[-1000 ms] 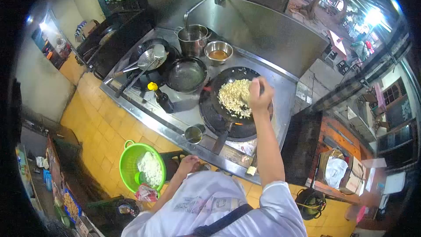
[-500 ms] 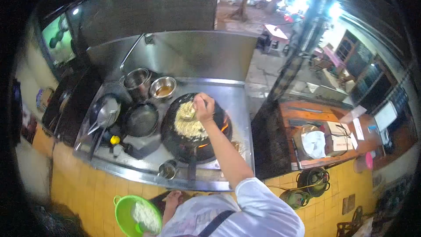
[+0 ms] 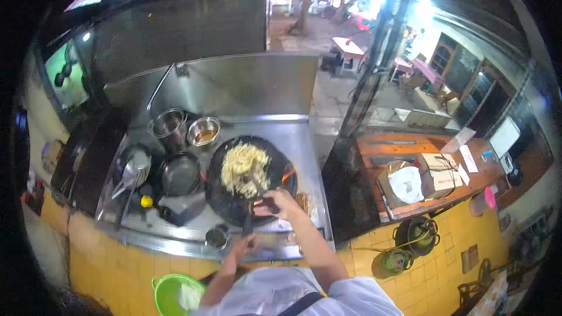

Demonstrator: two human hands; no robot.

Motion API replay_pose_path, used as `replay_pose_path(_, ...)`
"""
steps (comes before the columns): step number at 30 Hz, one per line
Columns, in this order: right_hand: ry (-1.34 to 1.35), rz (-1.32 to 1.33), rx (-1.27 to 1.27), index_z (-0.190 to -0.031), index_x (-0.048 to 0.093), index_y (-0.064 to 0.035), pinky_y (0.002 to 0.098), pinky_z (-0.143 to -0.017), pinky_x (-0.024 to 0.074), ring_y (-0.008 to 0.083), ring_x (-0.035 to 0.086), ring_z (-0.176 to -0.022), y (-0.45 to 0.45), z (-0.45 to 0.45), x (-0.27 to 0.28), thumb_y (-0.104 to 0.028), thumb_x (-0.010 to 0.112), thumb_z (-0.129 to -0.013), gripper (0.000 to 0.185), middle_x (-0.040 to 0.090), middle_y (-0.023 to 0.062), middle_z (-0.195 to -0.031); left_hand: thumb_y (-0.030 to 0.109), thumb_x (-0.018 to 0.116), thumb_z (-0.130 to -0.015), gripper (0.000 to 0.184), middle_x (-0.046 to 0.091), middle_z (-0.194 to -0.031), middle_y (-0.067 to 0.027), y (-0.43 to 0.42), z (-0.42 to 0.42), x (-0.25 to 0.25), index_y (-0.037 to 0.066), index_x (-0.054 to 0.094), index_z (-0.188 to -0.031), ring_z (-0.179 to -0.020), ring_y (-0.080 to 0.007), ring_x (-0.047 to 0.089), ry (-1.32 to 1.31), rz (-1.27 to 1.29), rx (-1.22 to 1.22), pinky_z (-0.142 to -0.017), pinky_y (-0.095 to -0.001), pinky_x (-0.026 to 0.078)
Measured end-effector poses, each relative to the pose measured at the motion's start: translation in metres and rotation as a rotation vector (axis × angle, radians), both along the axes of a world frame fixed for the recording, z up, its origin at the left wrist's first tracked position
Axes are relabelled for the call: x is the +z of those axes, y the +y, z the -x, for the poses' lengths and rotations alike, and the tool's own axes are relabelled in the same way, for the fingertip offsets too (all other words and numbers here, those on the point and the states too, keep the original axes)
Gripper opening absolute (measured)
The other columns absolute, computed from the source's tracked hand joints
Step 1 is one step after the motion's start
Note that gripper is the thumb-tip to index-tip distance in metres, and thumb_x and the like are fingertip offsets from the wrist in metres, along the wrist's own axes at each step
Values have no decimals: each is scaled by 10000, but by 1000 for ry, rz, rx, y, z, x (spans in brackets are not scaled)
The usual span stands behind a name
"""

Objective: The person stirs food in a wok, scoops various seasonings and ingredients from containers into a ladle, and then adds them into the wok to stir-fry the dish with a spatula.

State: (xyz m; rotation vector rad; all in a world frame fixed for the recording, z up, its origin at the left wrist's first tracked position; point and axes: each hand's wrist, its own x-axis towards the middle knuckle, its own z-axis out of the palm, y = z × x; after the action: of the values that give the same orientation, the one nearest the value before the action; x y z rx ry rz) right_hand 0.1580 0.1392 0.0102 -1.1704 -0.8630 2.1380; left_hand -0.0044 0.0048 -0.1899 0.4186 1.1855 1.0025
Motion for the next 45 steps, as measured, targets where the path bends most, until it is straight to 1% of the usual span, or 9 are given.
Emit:
replay_pose_path(3, -133, 161, 211, -1080, 505, 46, 352, -583, 485, 270, 624, -773, 9, -1, -99, -174, 434, -891, 299, 599, 197, -942, 186, 596, -824, 177, 589, -676, -65, 33, 6, -25, 38, 575, -730, -582, -171, 561, -315, 40, 69, -549, -283, 457)
replay_pose_path(7, -1155, -1032, 852, -1160, 432, 27, 475, -693, 478, 426, 594, -851, -3, -37, -88, -195, 463, -865, 371, 572, 292, -1001, 284, 646, -802, 242, 536, -597, -39, 47, -30, -22, 71, 562, -724, -500, -158, 523, 0, 83, 307, -446, -305, 428)
replay_pose_path(9, -1209, -928, 942, -1163, 433, 20, 496, -730, 476, 420, 595, -855, -25, -54, 2, -105, 437, -819, 366, 589, 292, -920, 179, 602, -822, 157, 540, -623, -62, 25, -67, 112, 66, 534, -736, -499, -159, 518, -399, 87, 450, -438, -291, 440)
replay_pose_path(11, -1190, -1307, 1044, -1203, 422, 9, 492, -703, 483, 429, 598, -819, -14, -100, -47, -61, 440, -792, 417, 591, 289, -901, 168, 585, -832, 143, 541, -619, -62, 15, -73, 163, 54, 529, -765, -502, -160, 525, -679, 172, 347, -454, -286, 457)
replay_pose_path(17, -1315, -1044, 1011, -1321, 343, -68, 467, -697, 486, 407, 598, -787, -77, -71, 42, -80, 489, -790, 552, 588, 280, -845, 176, 599, -826, 142, 545, -631, -60, 6, -15, 45, 55, 534, -789, -526, -169, 555, -446, 95, 218, -472, -289, 470)
replay_pose_path(21, -1374, -1069, 893, -1345, 317, -59, 483, -672, 487, 396, 606, -763, -87, -63, 15, -57, 454, -796, 567, 597, 274, -818, 214, 568, -849, 158, 527, -624, -26, -37, -66, 137, 62, 553, -809, -550, -136, 532, -58, 88, 186, -526, -285, 473)
replay_pose_path(23, -1337, -1070, 809, -1346, 315, -45, 480, -662, 491, 393, 606, -740, -92, -62, 11, -27, 458, -784, 580, 600, 257, -791, 225, 539, -855, 176, 554, -644, -42, -58, -75, 173, 60, 567, -803, -565, -159, 546, -432, 243, 91, -554, -328, 481)
replay_pose_path(29, -1265, -1271, 793, -1233, 411, 56, 445, -578, 524, 390, 630, -674, -103, -78, 4, -21, 436, -802, 439, 605, 248, -679, 218, 606, -808, 178, 567, -598, -39, 1, -20, 88, 73, 562, -715, -497, -156, 549, -76, 65, 227, -462, -277, 444)
replay_pose_path(45, -1434, -1114, 827, -1272, 393, 30, 458, -637, 523, 382, 632, -731, -101, -70, -14, -25, 449, -781, 496, 617, 260, -788, 154, 593, -818, 114, 559, -710, -80, -65, -75, 154, 61, 539, -855, -520, -160, 538, -242, 149, 59, -474, -306, 463)
